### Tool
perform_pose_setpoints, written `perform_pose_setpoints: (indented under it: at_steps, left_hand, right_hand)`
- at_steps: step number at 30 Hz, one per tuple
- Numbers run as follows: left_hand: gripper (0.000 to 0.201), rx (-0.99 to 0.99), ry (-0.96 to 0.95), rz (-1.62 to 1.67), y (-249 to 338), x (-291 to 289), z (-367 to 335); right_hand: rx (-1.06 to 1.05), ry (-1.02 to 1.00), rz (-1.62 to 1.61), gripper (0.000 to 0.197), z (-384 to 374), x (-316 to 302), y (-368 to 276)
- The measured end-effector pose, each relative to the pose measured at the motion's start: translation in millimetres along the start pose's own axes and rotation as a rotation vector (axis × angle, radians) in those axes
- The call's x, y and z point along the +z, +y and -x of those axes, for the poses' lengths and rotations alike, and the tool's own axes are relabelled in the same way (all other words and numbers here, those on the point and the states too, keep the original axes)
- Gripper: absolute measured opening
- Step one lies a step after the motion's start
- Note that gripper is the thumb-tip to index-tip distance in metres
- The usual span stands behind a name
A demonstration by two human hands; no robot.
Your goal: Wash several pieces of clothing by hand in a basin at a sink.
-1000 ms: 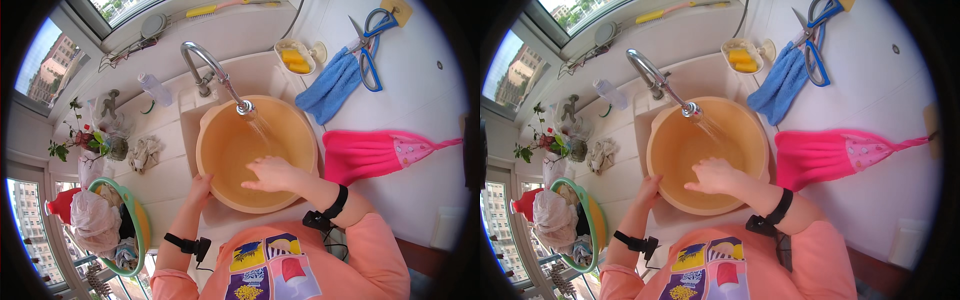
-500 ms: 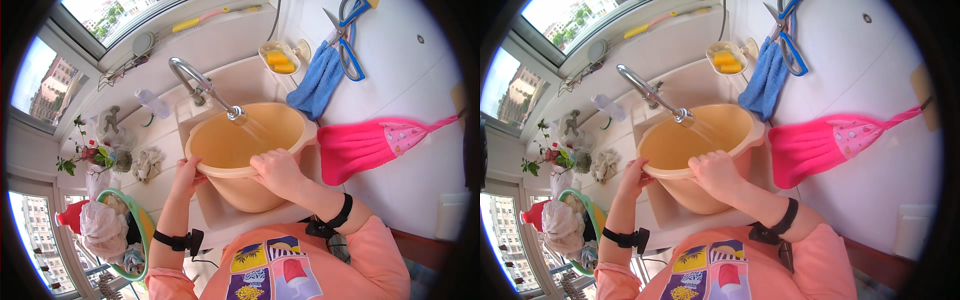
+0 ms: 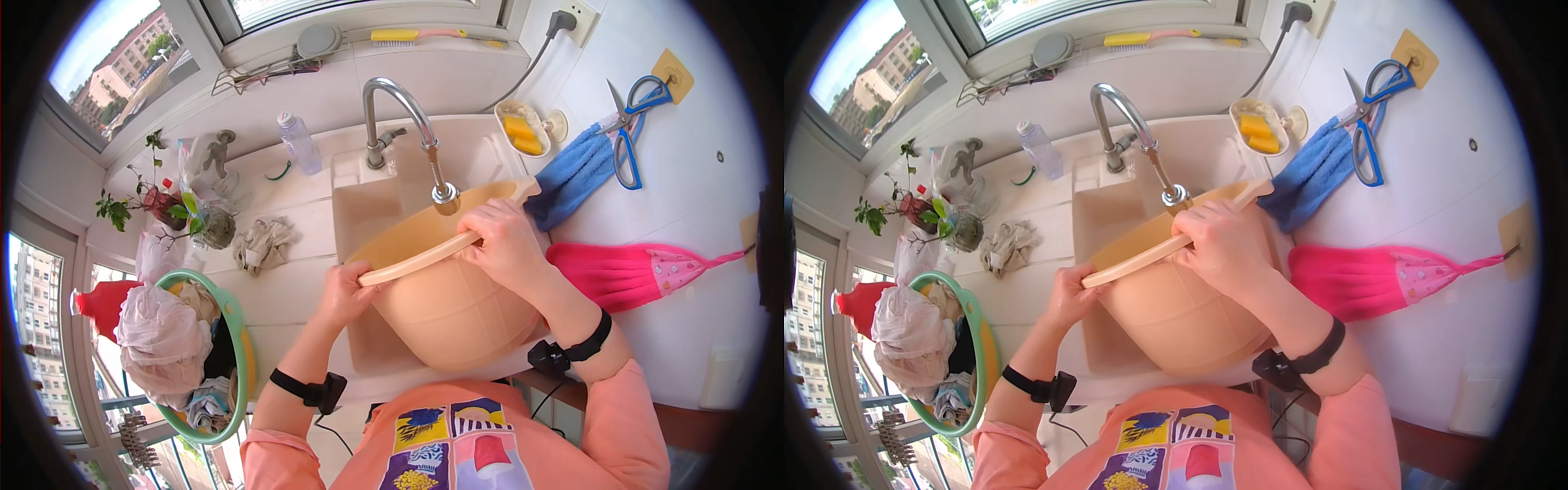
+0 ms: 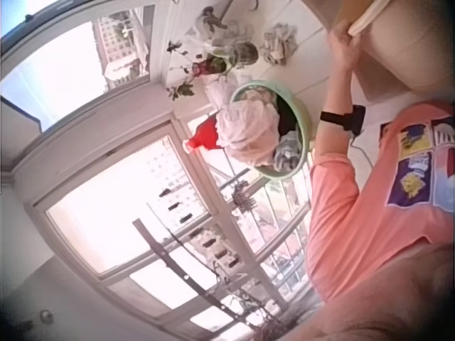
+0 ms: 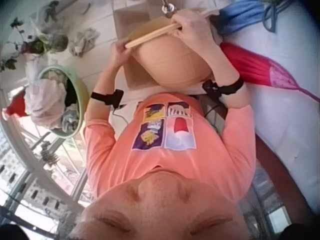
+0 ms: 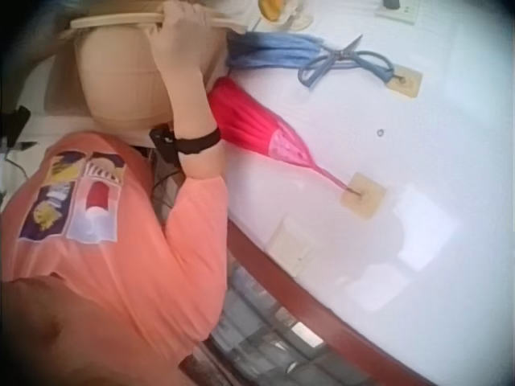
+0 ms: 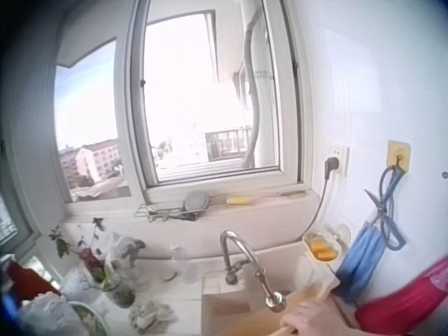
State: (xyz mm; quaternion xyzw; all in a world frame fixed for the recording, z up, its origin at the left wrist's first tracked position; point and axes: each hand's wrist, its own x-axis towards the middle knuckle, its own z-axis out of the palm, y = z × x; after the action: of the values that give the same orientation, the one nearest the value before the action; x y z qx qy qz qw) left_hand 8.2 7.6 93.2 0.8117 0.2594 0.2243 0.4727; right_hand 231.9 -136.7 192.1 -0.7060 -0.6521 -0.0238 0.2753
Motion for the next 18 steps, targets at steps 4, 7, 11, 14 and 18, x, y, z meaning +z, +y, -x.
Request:
perform_pose_setpoints:
  at_steps: [4, 7, 11, 14, 18]
  left_hand:
    - [0.021, -0.098, 0.183, 0.142, -11, 20, 5]
    - [0.025, -0.169, 0.249, 0.333, -26, 33, 4]
    - [0.023, -0.323, 0.233, 0.457, -33, 32, 6]
    - [0.030, -0.457, 0.325, 0.544, -36, 30, 9]
    - [0.027, -0.491, 0.336, 0.619, -23, 21, 2]
  right_hand:
    - [-0.033, -0.069, 0.108, 0.025, -17, -13, -11]
    - [-0.062, -0.209, 0.229, 0.029, -28, -23, -21]
    - [-0.082, -0.327, 0.235, 0.058, -24, -43, -41]
    - [0.037, -0.391, 0.263, 0.063, -7, -57, -43]
    - [0.313, -0.422, 0.124, 0.064, 16, -74, -38]
